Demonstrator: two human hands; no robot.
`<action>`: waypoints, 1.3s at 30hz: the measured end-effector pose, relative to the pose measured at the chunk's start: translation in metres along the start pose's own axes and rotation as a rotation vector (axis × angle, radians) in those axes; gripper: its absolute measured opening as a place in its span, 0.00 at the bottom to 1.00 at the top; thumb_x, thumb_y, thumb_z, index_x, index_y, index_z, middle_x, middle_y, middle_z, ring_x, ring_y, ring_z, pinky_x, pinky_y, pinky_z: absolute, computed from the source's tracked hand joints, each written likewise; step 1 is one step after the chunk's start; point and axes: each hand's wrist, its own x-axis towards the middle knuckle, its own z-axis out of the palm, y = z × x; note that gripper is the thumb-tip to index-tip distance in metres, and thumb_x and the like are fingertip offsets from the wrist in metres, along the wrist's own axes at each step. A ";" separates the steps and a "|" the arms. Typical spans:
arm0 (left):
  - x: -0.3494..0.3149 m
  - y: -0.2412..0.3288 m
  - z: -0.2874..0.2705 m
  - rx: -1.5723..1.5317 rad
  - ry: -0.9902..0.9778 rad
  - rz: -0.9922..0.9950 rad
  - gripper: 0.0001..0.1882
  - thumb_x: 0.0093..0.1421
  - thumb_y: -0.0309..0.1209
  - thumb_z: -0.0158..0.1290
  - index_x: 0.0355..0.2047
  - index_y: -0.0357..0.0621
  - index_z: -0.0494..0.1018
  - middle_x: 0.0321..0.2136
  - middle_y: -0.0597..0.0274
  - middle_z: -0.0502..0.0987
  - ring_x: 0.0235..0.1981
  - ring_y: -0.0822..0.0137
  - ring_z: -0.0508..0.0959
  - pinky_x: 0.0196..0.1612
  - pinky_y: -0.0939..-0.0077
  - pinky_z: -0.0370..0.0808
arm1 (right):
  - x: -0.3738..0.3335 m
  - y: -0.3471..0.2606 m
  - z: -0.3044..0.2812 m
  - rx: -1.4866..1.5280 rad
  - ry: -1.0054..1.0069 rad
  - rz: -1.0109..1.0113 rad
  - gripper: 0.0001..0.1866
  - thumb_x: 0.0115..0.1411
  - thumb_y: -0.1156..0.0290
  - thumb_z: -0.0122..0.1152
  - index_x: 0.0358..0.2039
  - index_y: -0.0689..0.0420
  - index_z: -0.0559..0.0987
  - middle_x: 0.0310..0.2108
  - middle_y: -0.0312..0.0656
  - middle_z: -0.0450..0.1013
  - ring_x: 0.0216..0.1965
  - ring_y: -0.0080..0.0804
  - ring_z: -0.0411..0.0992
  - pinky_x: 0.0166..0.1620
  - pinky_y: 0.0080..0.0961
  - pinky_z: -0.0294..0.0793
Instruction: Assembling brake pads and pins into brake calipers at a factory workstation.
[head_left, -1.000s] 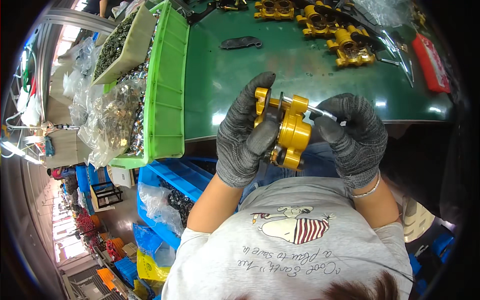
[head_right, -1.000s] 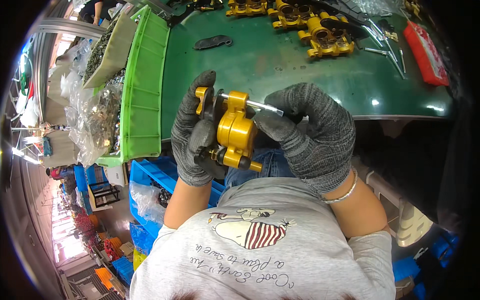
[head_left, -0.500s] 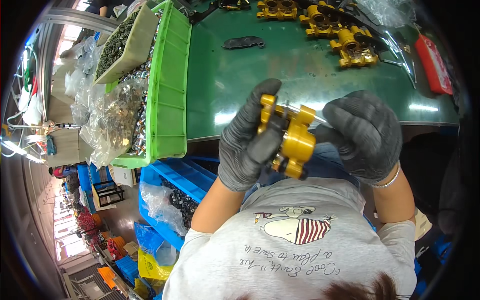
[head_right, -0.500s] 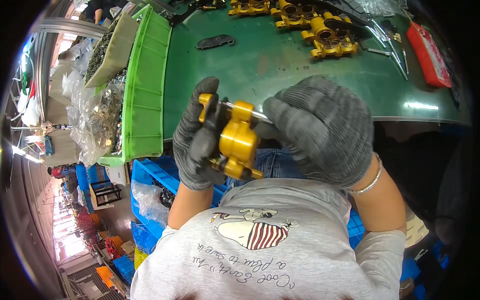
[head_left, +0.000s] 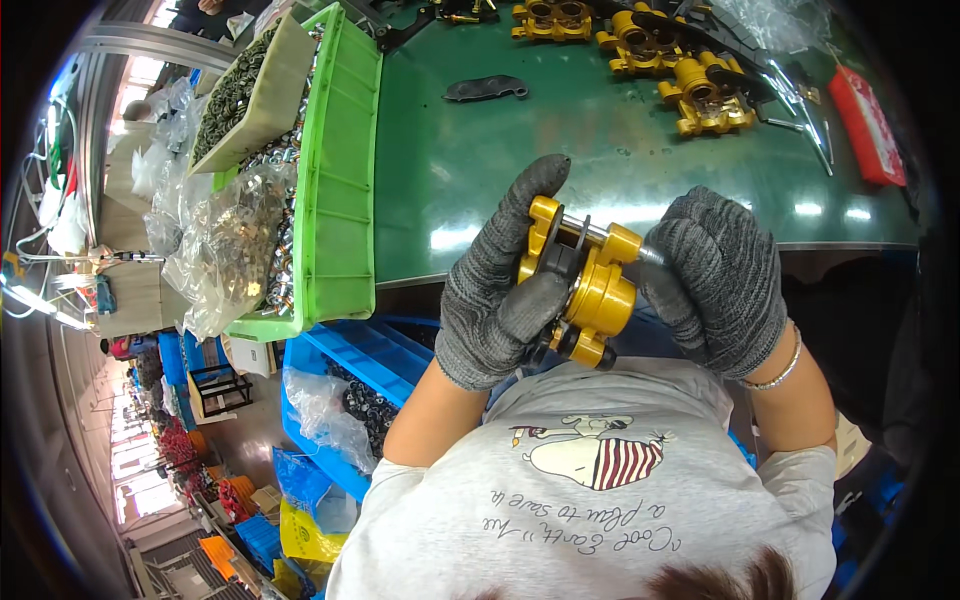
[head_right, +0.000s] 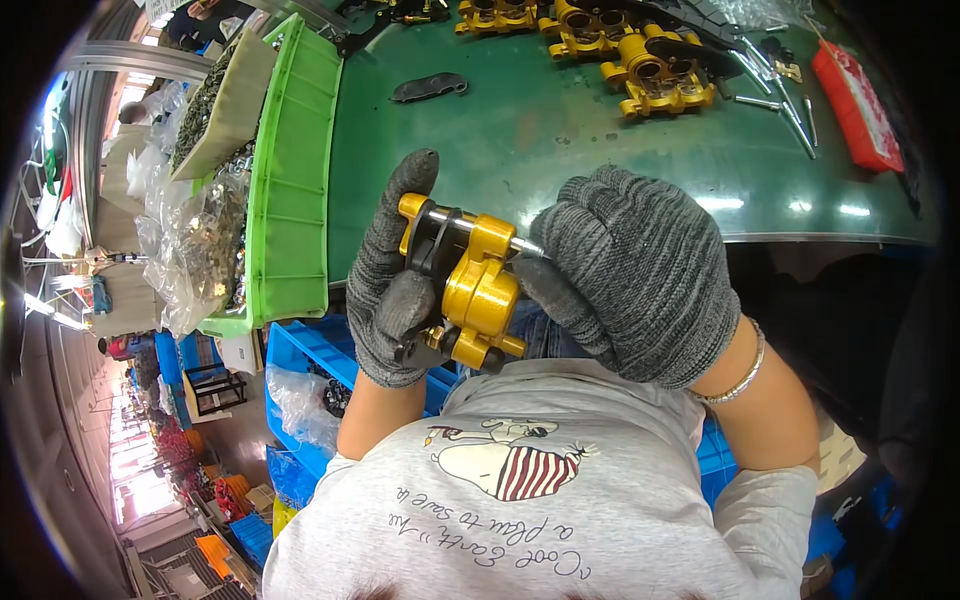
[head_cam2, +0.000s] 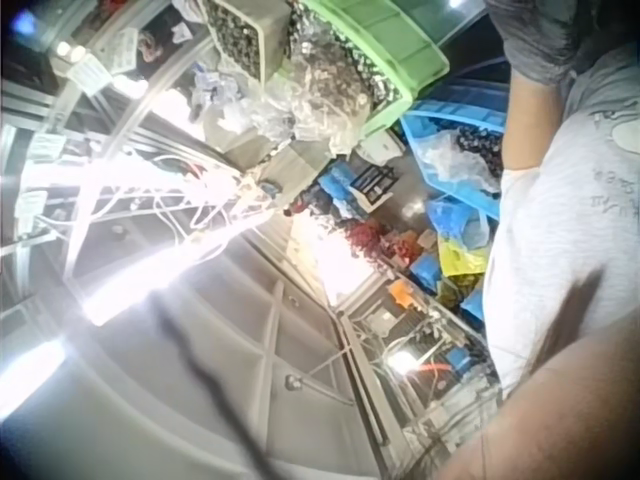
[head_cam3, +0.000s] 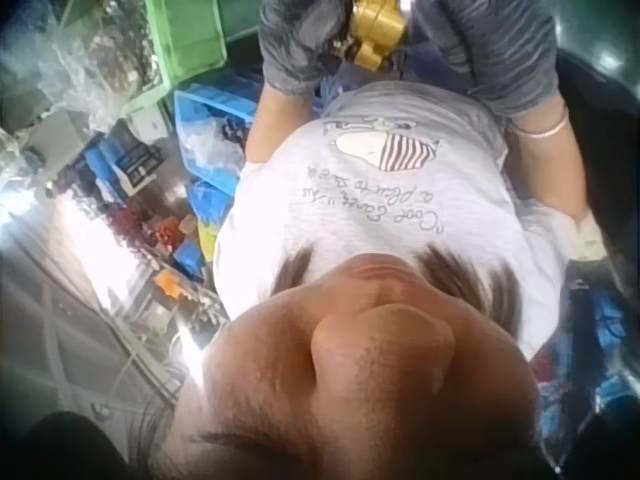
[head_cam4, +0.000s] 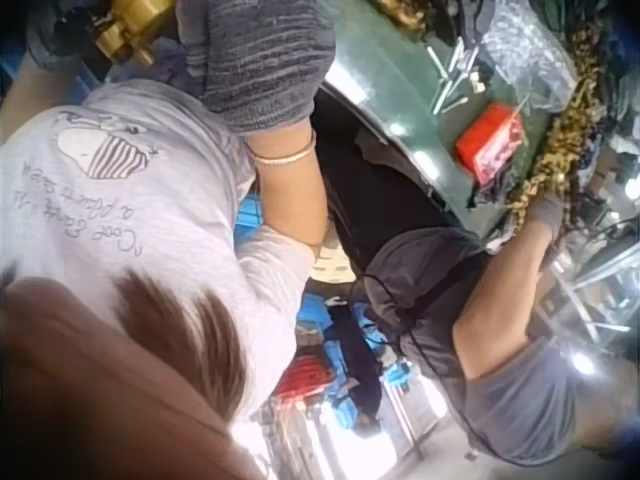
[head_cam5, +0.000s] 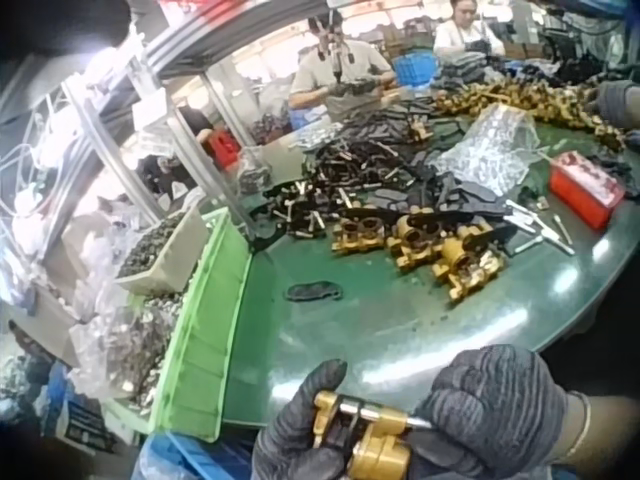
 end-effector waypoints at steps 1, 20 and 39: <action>0.000 0.001 0.001 0.009 0.006 -0.017 0.34 0.57 0.37 0.55 0.60 0.38 0.56 0.57 0.54 0.63 0.54 0.63 0.67 0.56 0.68 0.63 | 0.002 -0.001 -0.004 -0.064 -0.050 -0.015 0.13 0.52 0.60 0.57 0.26 0.59 0.75 0.23 0.45 0.70 0.24 0.39 0.69 0.28 0.35 0.69; 0.004 0.010 0.003 0.053 -0.037 0.021 0.33 0.58 0.38 0.52 0.61 0.40 0.55 0.45 0.56 0.71 0.43 0.68 0.72 0.49 0.71 0.69 | -0.003 -0.009 0.020 0.406 0.023 0.343 0.14 0.56 0.60 0.54 0.23 0.58 0.71 0.18 0.45 0.67 0.19 0.41 0.67 0.23 0.34 0.65; 0.024 0.005 0.007 0.172 -0.135 -0.047 0.21 0.61 0.41 0.48 0.49 0.40 0.63 0.40 0.57 0.72 0.40 0.67 0.74 0.44 0.74 0.72 | 0.002 -0.002 -0.001 1.119 -0.283 1.017 0.16 0.58 0.61 0.56 0.38 0.62 0.76 0.29 0.38 0.72 0.32 0.32 0.71 0.35 0.29 0.71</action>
